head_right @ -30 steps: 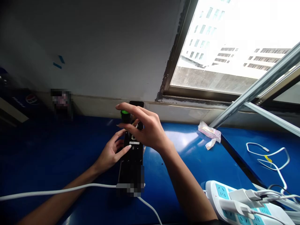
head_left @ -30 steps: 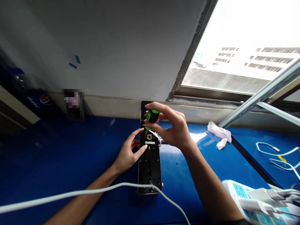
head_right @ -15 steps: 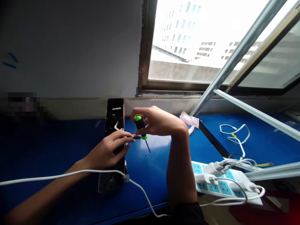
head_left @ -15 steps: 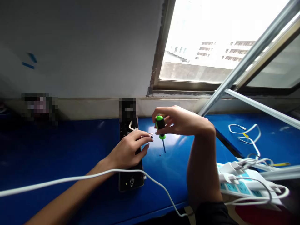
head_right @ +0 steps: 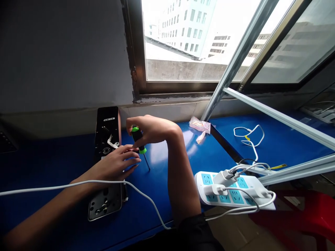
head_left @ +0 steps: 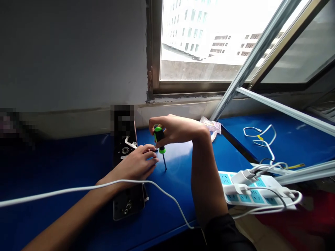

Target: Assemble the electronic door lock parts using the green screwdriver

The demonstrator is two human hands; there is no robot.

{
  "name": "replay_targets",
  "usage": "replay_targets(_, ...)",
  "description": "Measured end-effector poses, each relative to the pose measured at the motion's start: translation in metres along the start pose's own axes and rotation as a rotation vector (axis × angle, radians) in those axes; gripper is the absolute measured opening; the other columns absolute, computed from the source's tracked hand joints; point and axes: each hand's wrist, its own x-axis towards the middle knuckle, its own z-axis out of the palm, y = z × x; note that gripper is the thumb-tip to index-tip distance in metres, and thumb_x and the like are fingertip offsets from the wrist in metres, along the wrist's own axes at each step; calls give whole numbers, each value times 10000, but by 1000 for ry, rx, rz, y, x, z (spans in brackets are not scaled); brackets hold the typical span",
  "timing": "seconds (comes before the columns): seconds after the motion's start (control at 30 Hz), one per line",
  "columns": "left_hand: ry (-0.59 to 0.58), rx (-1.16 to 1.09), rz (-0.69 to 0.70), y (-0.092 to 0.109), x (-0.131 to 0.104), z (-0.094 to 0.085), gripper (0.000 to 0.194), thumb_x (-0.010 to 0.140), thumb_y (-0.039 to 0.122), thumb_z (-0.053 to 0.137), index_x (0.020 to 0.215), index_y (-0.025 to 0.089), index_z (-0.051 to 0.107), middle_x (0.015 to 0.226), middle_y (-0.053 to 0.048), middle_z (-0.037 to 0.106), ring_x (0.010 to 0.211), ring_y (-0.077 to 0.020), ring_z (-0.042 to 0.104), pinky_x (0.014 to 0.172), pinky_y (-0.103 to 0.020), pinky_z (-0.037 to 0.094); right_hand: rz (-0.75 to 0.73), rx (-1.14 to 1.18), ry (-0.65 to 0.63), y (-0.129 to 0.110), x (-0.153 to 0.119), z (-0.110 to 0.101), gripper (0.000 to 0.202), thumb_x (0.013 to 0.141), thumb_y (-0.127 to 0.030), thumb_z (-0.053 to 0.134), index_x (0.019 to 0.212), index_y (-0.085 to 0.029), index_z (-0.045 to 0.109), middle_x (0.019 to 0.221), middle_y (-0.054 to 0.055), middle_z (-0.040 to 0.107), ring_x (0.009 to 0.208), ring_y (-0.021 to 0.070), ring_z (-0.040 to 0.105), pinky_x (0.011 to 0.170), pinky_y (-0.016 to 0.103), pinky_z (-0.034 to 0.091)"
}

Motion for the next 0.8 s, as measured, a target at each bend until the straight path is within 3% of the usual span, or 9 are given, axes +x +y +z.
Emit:
replay_targets(0.07,126,-4,26,1,-9,-5,194,973,131,625,1133,173,727,1146,-108,748,1280,-308,595,1036,-485,569,-29,24,23,-3,-4,-3,292,830,-264,824,1041,-202,632,907,1,704,732,122,617,604,254,456)
replay_targets(0.17,223,-45,-65,3,-27,-18,317,954,92,651,1252,192,697,1275,-115,701,1344,-308,545,1103,-508,536,-129,76,111,-13,-9,-6,263,875,-226,777,1087,-190,625,1056,19,708,756,100,623,633,246,498)
replay_targets(0.27,330,-72,-152,2,-47,-25,364,931,35,640,1247,207,698,1221,-96,696,1280,-289,571,1083,-496,541,-211,202,218,-25,-10,-5,272,911,-210,730,1148,-184,599,1125,25,688,768,88,641,655,240,553)
replay_targets(0.43,510,-78,-289,0,-75,-17,361,939,1,564,1190,210,717,1106,-77,696,1143,-258,604,1004,-466,556,-270,333,391,-46,-1,4,286,903,-230,750,1136,-189,589,1033,-7,667,798,88,678,689,207,606)
replay_targets(0.57,497,-162,-331,4,-82,-15,354,937,31,577,1220,199,708,1129,-86,689,1158,-260,592,1014,-462,558,-287,277,493,-55,11,12,296,890,-255,771,1138,-187,623,1008,0,669,825,120,708,702,238,640)
replay_targets(0.8,458,-176,-325,-1,-86,-24,294,923,138,721,1209,206,723,1126,-81,708,1166,-263,590,1021,-460,559,-258,248,516,-54,19,19,345,867,-301,809,1155,-204,645,1111,39,708,903,181,771,727,285,684)
